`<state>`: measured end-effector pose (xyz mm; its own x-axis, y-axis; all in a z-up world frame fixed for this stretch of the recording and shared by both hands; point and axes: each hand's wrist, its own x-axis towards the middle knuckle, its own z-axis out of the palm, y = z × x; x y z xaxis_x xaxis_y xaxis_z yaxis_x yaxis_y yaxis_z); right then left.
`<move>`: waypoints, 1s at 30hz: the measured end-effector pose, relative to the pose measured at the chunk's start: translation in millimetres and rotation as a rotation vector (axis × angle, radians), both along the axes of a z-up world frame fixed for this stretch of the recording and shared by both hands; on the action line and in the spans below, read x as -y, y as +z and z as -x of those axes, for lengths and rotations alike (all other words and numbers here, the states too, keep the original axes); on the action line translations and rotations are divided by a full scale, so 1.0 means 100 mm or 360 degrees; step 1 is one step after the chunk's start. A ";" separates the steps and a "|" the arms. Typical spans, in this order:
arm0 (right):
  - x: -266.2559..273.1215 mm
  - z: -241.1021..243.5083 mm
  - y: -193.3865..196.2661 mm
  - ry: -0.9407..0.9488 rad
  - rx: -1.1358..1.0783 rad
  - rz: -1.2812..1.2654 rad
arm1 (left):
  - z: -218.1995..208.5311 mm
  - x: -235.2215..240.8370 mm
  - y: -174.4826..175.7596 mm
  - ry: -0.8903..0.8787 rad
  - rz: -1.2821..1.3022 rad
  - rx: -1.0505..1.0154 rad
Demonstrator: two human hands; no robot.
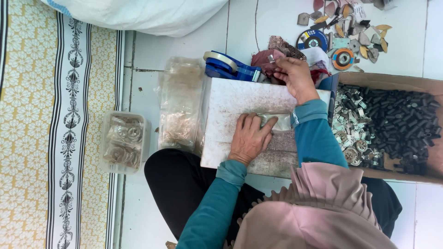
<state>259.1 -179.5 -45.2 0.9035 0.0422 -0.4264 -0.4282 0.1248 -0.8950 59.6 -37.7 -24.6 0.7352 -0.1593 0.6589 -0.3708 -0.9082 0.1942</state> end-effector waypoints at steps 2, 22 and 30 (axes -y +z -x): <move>-0.04 0.08 0.07 -0.0026 0.0060 -0.0025 | 0.00 -0.01 -0.01 -0.0004 0.0000 0.0008; -0.03 1.92 0.64 -0.0149 0.0404 0.0316 | 0.01 0.00 -0.08 -0.0040 0.0012 0.0024; -0.10 1.93 0.51 -0.0202 0.0344 0.0563 | 0.02 0.01 -0.01 0.0082 0.0055 0.0030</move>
